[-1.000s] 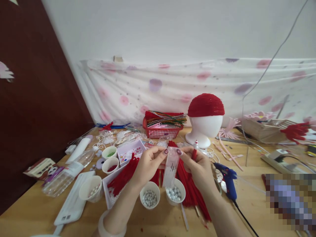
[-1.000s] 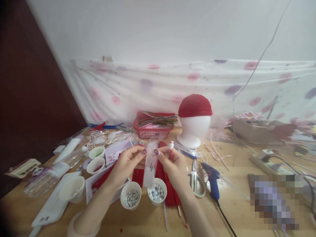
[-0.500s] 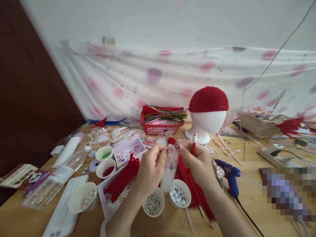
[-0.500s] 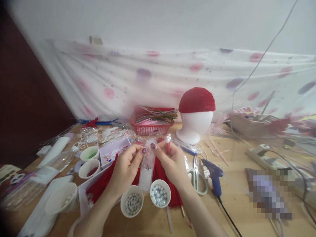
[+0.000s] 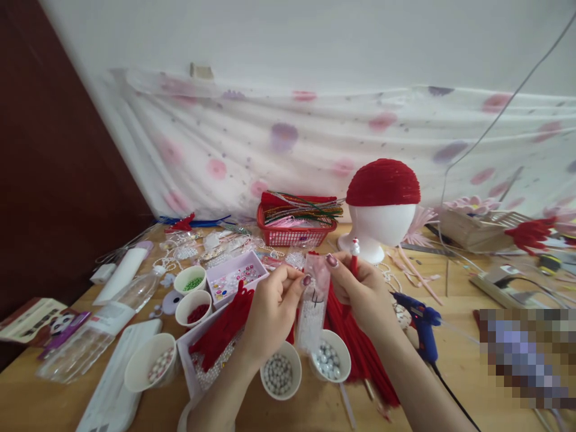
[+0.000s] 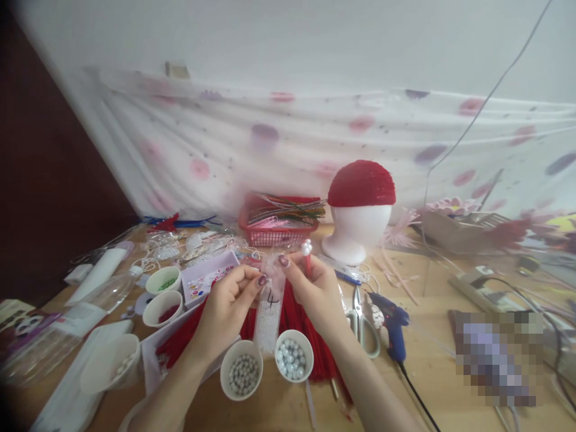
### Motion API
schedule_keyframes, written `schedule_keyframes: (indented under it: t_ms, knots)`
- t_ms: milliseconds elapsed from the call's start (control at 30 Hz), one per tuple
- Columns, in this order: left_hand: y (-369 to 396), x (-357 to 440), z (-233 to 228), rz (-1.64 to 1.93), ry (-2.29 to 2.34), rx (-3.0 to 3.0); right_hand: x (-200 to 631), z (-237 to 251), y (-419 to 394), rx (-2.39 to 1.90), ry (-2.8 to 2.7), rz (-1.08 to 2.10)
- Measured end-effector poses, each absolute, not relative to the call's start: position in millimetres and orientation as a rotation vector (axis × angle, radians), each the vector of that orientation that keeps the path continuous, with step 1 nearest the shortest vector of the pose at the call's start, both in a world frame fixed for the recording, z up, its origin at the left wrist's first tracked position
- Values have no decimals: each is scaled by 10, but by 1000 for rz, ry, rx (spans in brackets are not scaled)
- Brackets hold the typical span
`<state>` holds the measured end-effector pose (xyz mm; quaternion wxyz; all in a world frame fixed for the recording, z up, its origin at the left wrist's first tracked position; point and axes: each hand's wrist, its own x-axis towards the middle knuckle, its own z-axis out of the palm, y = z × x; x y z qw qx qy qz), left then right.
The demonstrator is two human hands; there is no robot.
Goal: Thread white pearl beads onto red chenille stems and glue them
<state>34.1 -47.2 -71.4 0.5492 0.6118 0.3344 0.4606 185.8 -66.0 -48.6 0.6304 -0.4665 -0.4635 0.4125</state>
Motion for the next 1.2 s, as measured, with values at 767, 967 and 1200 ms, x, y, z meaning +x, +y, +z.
schedule_keyframes:
  t_ms: [767, 967, 1200]
  knots:
    - [-499, 364, -654, 1055, 785, 1384, 1917, -442, -604, -1024, -1129, 906]
    - [-472, 402, -577, 1011, 736, 1368, 1880, -372, -626, -999, -1131, 933]
    - [-452, 477, -518, 1019, 732, 1376, 1890, -365, -658, -1025, -1157, 919]
